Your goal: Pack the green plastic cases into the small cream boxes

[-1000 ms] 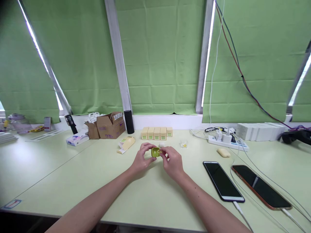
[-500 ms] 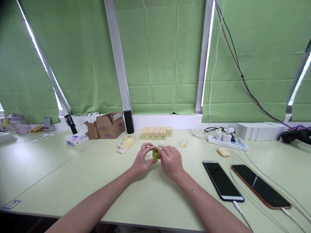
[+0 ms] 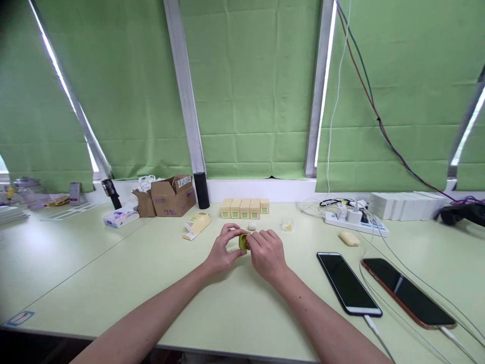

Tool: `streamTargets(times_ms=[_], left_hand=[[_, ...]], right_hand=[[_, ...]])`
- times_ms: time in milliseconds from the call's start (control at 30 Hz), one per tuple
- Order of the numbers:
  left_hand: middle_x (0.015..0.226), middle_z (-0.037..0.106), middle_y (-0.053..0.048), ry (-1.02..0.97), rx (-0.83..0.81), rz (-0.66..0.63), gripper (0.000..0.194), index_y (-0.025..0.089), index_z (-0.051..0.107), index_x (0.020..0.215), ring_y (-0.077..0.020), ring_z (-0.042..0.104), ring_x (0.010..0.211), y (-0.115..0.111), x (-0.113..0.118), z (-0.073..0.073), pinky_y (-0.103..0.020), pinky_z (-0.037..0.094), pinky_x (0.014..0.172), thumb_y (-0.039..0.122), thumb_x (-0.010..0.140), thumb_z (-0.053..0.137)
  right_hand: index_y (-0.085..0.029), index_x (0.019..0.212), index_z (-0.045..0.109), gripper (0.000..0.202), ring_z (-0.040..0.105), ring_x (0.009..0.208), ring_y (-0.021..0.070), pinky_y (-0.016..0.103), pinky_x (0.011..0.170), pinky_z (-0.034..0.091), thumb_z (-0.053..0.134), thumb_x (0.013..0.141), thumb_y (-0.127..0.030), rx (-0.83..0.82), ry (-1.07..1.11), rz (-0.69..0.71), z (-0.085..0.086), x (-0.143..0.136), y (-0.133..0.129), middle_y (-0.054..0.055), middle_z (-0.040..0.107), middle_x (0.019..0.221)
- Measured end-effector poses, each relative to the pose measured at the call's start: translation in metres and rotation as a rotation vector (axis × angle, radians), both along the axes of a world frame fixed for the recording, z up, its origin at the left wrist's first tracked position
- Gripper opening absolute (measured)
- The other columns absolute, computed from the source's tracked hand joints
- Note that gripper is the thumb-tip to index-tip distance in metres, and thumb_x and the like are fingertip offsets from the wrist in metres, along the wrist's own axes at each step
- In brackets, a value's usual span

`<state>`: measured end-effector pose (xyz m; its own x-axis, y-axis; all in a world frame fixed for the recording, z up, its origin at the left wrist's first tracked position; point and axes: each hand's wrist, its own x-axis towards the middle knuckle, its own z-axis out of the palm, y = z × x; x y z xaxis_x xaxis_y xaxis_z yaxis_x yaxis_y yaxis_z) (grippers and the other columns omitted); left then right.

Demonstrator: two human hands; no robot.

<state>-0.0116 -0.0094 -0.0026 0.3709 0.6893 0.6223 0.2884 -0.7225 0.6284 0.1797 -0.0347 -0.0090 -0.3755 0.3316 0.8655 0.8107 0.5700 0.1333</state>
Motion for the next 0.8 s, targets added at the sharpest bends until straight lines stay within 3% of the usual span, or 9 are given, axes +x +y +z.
streamTargets(times_ms=[800], left_hand=[[0.12, 0.056, -0.008, 0.029, 0.006, -0.011, 0.049, 0.028, 0.073, 0.121, -0.0255, 0.06, 0.114, -0.001, -0.0026, -0.0003, -0.046, 0.049, 0.109, 0.013, 0.075, 0.081]], right_hand=[[-0.02, 0.085, 0.07, 0.022, 0.054, 0.062, 0.0141, 0.034, 0.062, 0.024, 0.054, 0.096, -0.01, -0.024, 0.01, 0.013, -0.0055, 0.0003, 0.0031, 0.002, 0.068, 0.069]])
